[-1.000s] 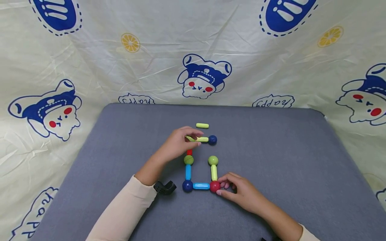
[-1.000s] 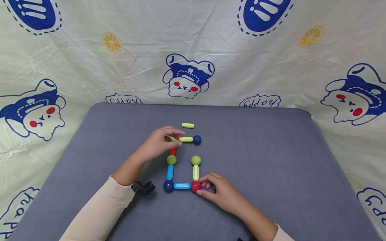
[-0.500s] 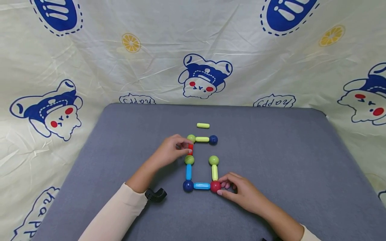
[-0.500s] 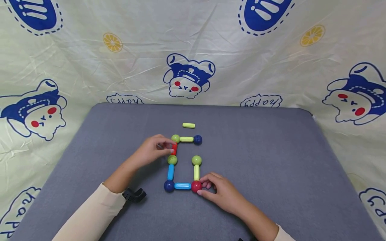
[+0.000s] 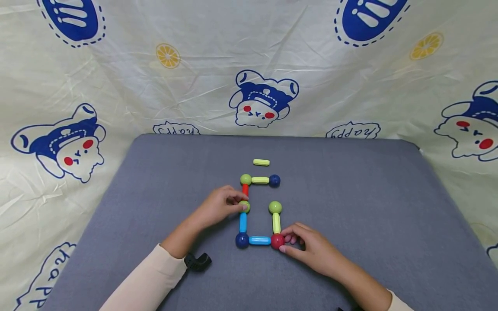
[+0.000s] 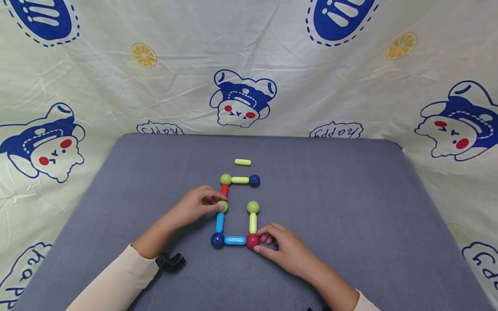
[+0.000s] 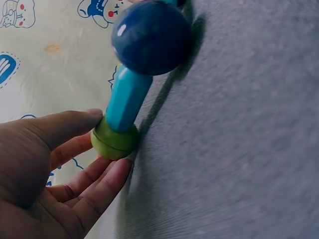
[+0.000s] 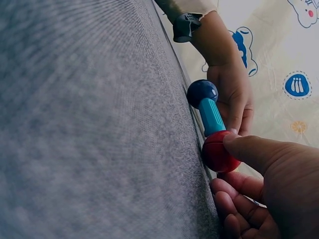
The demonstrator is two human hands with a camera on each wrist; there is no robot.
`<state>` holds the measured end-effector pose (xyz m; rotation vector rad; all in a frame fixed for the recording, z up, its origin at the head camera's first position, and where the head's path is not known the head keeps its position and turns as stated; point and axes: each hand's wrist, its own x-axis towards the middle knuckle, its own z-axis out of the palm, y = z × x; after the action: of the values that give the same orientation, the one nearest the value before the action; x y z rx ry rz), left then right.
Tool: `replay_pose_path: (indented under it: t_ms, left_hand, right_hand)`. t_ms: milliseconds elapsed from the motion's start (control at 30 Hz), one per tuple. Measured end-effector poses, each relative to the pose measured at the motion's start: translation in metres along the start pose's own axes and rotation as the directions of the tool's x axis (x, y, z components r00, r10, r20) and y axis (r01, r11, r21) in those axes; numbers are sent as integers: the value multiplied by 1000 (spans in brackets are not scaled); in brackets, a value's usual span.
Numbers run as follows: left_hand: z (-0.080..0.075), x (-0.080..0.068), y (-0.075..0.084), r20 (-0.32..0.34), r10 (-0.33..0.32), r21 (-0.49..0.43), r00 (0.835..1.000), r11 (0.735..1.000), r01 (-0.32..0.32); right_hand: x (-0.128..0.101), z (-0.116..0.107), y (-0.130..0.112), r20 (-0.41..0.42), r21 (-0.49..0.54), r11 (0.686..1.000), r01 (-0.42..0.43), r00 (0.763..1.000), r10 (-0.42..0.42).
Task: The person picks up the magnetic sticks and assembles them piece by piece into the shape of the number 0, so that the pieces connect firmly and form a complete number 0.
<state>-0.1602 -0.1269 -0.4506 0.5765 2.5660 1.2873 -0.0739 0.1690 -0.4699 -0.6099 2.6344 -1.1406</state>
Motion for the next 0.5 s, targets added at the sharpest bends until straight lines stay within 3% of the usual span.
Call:
replay_pose_path:
  t_ms: [300,500]
  left_hand:
    - [6,-1,-2,-19,-29,-26,999,999,29]
    - [8,-1,-6,-32,-21,-43,999,999,19]
  right_hand:
    - [0,-1,-3,-3,5,1000,4,1000,-4]
    - [0,-7,-6,11,66,998,-21,1000,20]
